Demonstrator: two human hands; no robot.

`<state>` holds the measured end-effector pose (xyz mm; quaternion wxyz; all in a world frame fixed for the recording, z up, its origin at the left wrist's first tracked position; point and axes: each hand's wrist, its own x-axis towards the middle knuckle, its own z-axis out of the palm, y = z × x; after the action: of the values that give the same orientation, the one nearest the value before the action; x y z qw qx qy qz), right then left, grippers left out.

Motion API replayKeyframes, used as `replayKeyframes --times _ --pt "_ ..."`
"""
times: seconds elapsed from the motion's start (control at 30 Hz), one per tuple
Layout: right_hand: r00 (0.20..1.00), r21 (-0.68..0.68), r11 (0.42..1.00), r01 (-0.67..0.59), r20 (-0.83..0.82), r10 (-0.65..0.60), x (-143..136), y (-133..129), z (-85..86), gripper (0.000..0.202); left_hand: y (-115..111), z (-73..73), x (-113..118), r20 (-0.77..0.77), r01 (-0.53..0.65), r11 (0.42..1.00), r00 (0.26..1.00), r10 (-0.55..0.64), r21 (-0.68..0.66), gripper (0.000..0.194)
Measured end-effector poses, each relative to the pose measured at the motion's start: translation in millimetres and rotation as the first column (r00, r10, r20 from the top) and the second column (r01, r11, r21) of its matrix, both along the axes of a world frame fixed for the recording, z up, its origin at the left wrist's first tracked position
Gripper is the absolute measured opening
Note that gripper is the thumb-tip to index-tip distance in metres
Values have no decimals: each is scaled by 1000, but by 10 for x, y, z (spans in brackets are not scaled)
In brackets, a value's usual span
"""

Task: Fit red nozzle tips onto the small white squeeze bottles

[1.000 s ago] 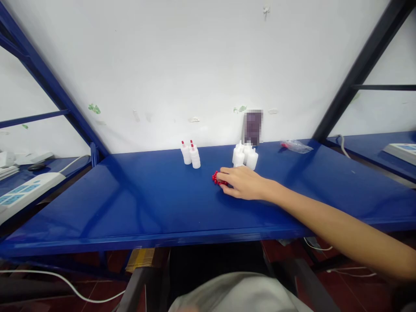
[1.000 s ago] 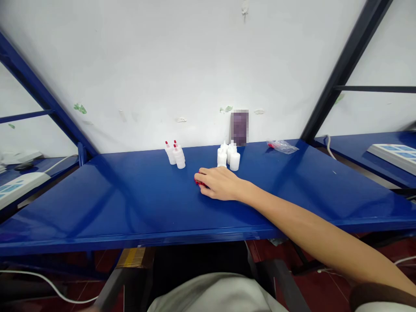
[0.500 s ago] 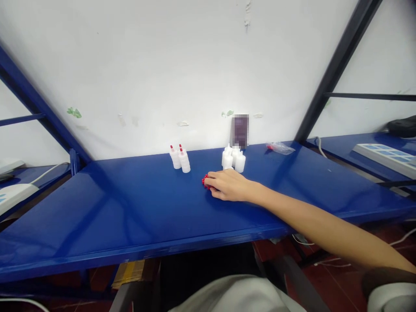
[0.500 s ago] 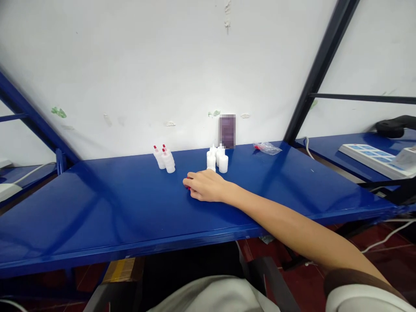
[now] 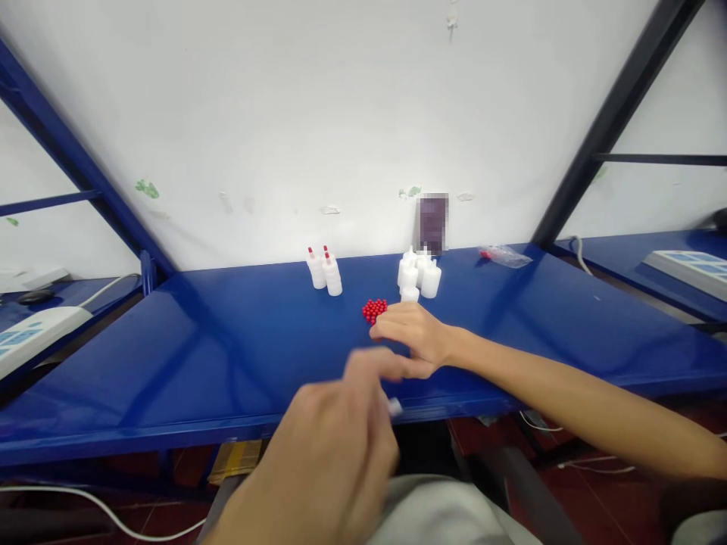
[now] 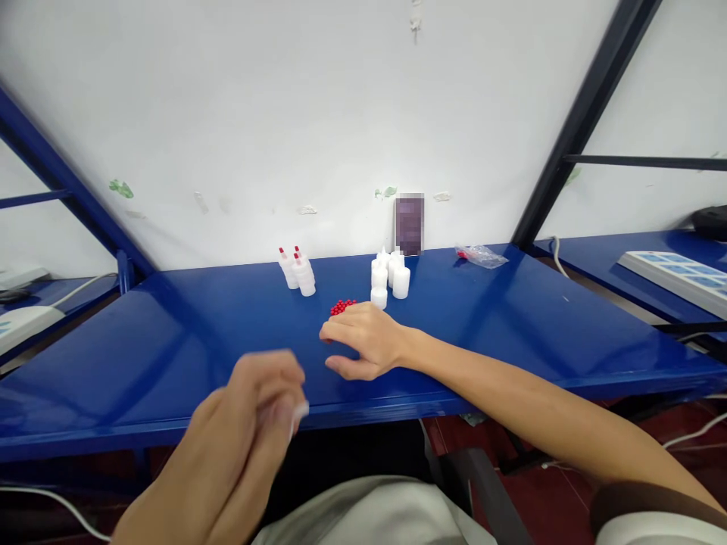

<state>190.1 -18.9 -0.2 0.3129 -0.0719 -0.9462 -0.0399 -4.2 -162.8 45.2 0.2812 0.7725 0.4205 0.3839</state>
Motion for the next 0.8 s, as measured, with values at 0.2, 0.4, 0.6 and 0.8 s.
replayKeyframes --times 0.2,0.4,0.6,0.8 --pt "997 29 998 64 45 -65 -97 -76 -39 28 526 -338 6 -15 -2 1000 1000 2 -19 9" --pt "996 -76 994 74 54 -70 -113 -168 -5 26 700 -576 3 146 -13 999 989 20 -51 21" --pt "965 -158 974 159 -182 -187 55 6 106 22 759 -538 -76 25 -71 997 997 71 -22 24" --pt "908 -184 900 394 -73 -413 306 206 232 21 808 -517 -91 -159 -58 998 986 53 -23 25"
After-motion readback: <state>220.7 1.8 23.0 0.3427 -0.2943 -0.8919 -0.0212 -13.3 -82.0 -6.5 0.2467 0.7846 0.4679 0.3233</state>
